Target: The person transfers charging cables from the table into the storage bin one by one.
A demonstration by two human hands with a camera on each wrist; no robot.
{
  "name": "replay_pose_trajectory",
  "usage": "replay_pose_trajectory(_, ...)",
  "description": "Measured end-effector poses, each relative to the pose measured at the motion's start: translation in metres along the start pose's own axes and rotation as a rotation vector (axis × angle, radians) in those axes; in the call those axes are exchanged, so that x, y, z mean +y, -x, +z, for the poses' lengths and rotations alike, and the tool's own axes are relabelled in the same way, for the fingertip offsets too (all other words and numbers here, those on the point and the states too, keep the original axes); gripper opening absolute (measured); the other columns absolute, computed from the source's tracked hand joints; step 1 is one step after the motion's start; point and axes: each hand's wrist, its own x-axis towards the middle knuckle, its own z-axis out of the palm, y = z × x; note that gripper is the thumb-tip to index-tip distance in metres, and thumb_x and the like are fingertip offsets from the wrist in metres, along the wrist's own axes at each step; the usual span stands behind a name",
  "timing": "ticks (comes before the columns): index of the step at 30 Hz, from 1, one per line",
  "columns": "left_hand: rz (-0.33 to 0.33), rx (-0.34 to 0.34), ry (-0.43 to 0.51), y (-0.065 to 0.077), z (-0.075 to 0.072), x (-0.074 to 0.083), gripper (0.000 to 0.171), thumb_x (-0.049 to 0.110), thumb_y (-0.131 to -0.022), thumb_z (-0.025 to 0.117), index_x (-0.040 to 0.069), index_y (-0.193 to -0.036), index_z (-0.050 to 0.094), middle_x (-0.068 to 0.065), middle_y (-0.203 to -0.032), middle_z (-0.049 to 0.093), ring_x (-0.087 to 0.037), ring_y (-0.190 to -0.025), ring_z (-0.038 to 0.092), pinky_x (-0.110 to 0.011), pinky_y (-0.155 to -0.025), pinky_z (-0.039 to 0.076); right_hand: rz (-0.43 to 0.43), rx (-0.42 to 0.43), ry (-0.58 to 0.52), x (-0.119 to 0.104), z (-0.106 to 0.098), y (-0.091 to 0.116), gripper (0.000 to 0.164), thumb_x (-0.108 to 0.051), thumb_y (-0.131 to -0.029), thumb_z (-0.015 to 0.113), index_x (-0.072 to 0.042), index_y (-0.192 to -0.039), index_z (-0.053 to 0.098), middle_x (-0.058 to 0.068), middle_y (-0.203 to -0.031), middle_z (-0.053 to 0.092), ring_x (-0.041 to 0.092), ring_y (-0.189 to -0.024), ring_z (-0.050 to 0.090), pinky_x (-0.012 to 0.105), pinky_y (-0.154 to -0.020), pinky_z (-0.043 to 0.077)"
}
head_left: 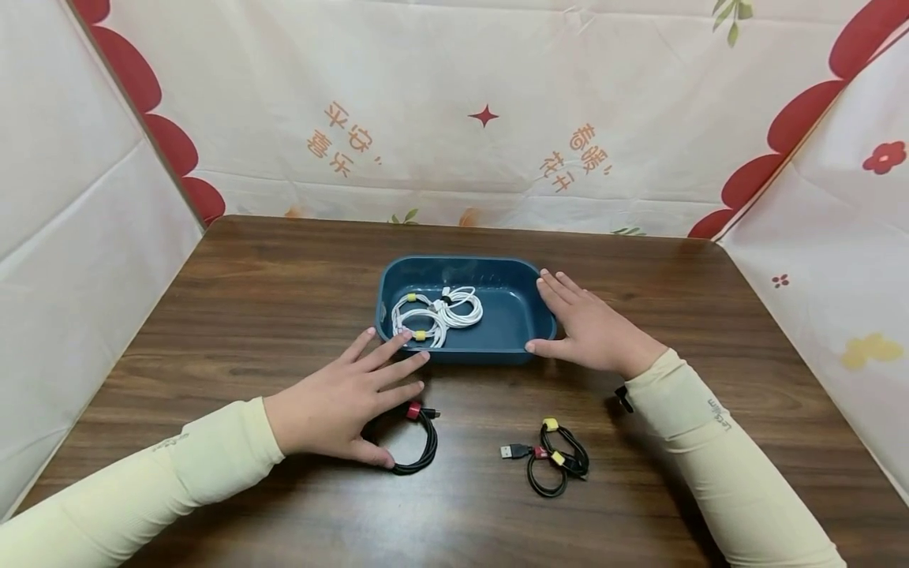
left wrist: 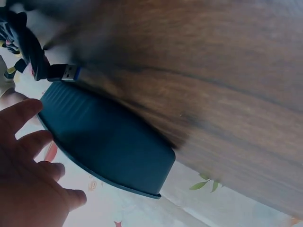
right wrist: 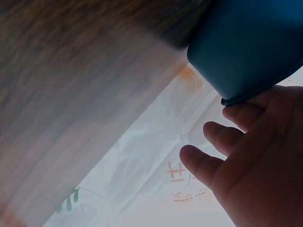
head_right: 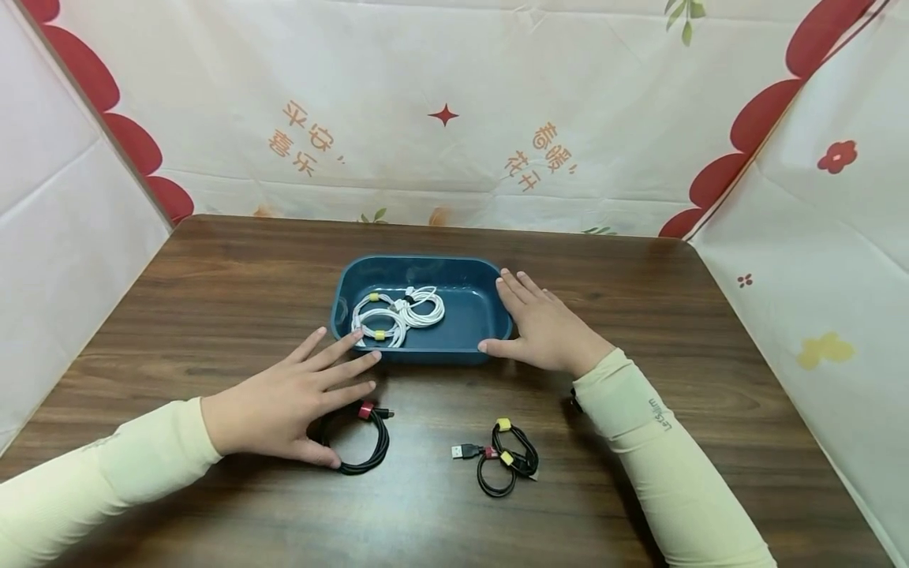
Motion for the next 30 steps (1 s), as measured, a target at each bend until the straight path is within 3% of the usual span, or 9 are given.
replay_pose_trajectory(8,-0.007,-0.018,0.012,-0.005,0.01,0.0,0.09,0.08,-0.077,0.06,0.016,-0.14,0.058,-0.011,-0.166,0.01,-0.037,-0.15,-0.003,-0.064,-0.114,0.007,0.001,0.004,-0.021,0.002,0.003,-0.001,0.106,-0.074,-0.087,0.053,-0.001,-0.157,0.02,0.014,-0.165,0.011,0.035,-0.151,0.008,0.061,-0.113,0.022)
replay_pose_trajectory(15,-0.011,-0.067,0.024,-0.011,0.011,0.002,0.095,0.086,-0.074,0.054,0.018,-0.141,0.059,-0.012,-0.166,0.0,-0.038,-0.15,-0.005,-0.067,-0.113,0.005,-0.009,0.005,-0.04,0.004,0.003,-0.001,0.107,-0.074,-0.087,0.054,0.0,-0.157,0.02,0.015,-0.165,0.01,0.035,-0.15,0.01,0.055,-0.115,0.022)
replay_pose_trajectory(20,-0.018,-0.089,0.03,-0.013,0.01,0.004,0.101,0.088,-0.07,0.057,0.015,-0.14,0.06,-0.011,-0.166,-0.008,-0.039,-0.15,-0.005,-0.067,-0.113,0.005,-0.006,0.008,-0.049,0.003,0.001,-0.001,0.107,-0.073,-0.087,0.055,0.0,-0.157,0.02,0.015,-0.165,0.011,0.036,-0.15,0.012,0.055,-0.115,0.023)
replay_pose_trajectory(25,-0.022,-0.116,0.014,-0.013,0.008,0.005,0.104,0.086,-0.064,0.065,0.014,-0.14,0.059,-0.014,-0.166,-0.003,-0.04,-0.15,-0.006,-0.068,-0.112,0.006,-0.008,0.005,-0.06,0.003,0.002,-0.001,0.107,-0.072,-0.087,0.055,0.0,-0.157,0.019,0.015,-0.165,0.01,0.035,-0.15,0.012,0.055,-0.115,0.023)
replay_pose_trajectory(30,-0.031,-0.137,0.017,-0.013,0.008,0.005,0.102,0.083,-0.063,0.07,0.016,-0.139,0.061,-0.011,-0.166,-0.008,-0.039,-0.15,-0.007,-0.068,-0.112,0.006,-0.011,0.006,-0.059,0.003,0.003,-0.001,0.107,-0.072,-0.087,0.055,0.0,-0.157,0.019,0.015,-0.165,0.01,0.035,-0.15,0.013,0.055,-0.114,0.024)
